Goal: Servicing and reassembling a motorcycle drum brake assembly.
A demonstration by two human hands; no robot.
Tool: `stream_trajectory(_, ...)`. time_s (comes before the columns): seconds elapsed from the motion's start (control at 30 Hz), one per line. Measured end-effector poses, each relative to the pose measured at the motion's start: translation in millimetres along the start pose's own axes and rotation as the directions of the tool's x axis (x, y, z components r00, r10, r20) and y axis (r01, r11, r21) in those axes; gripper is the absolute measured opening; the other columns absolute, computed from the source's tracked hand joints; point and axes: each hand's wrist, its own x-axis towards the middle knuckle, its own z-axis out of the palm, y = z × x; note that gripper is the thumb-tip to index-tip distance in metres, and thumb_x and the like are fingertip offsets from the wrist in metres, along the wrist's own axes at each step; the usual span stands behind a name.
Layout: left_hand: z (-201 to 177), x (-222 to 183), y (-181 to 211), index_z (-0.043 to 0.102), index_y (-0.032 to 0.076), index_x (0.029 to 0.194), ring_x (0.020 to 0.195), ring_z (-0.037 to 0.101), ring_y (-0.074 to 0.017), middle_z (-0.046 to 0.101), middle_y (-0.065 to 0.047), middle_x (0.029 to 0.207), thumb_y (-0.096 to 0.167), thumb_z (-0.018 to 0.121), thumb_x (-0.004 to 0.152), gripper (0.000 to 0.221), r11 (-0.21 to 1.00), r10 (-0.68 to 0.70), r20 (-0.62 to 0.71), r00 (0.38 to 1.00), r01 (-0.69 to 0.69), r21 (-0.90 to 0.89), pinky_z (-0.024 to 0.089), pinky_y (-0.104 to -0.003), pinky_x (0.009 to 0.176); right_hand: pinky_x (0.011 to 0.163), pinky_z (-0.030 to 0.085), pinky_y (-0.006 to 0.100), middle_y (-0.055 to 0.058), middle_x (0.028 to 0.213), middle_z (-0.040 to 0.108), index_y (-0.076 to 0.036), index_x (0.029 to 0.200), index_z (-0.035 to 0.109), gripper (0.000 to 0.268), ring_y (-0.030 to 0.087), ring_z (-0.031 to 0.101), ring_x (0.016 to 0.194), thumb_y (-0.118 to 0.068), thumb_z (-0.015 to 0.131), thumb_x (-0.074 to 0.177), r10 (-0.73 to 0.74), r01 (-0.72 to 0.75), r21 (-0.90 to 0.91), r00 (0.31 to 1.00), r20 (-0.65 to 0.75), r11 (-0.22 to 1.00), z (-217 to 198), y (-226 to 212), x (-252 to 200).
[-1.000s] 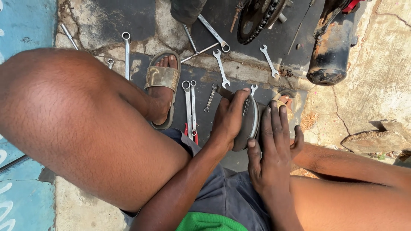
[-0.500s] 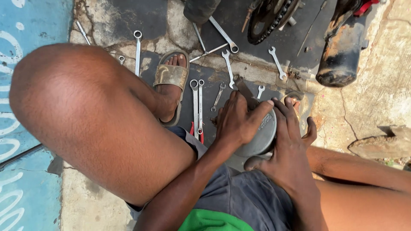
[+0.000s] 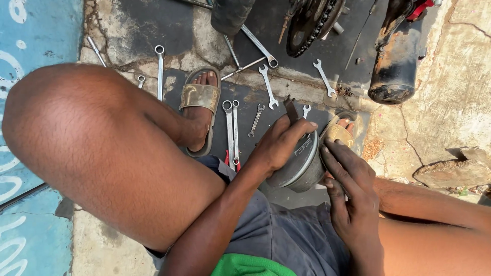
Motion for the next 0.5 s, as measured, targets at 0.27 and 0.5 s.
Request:
stream_trajectory(0.27,2.9,-6.5,14.8,0.062,0.003,0.090,0.078,0.057,-0.0116,0.060,-0.001,0.080,0.041,0.054,0.093,0.038,0.997,-0.004,0.200,0.980,0.019,-0.074,0.048,-0.033,0.074,0.094,0.055,0.035,0.014,0.112,0.070,-0.005,0.117,0.076,0.029,0.026,0.067,0.109,-0.007,0.075,0.088,-0.082,0.077,-0.029,0.979,-0.185,0.997,-9.1,-12.1,2.1)
stream_trajectory(0.5,4.2,-2.8,5.9,0.065,0.002,0.093,0.071,0.062,-0.0131,0.064,-0.004,0.079,0.041,0.053,0.094,0.041,0.984,-0.104,0.213,0.972,0.131,-0.120,0.051,-0.033,0.069,0.095,0.056,0.038,0.009,0.104,0.076,-0.004,0.102,0.076,0.023,0.029,0.069,0.107,-0.009,0.078,0.080,-0.304,0.308,0.000,0.939,-0.161,0.952,-7.2,-16.1,-1.2)
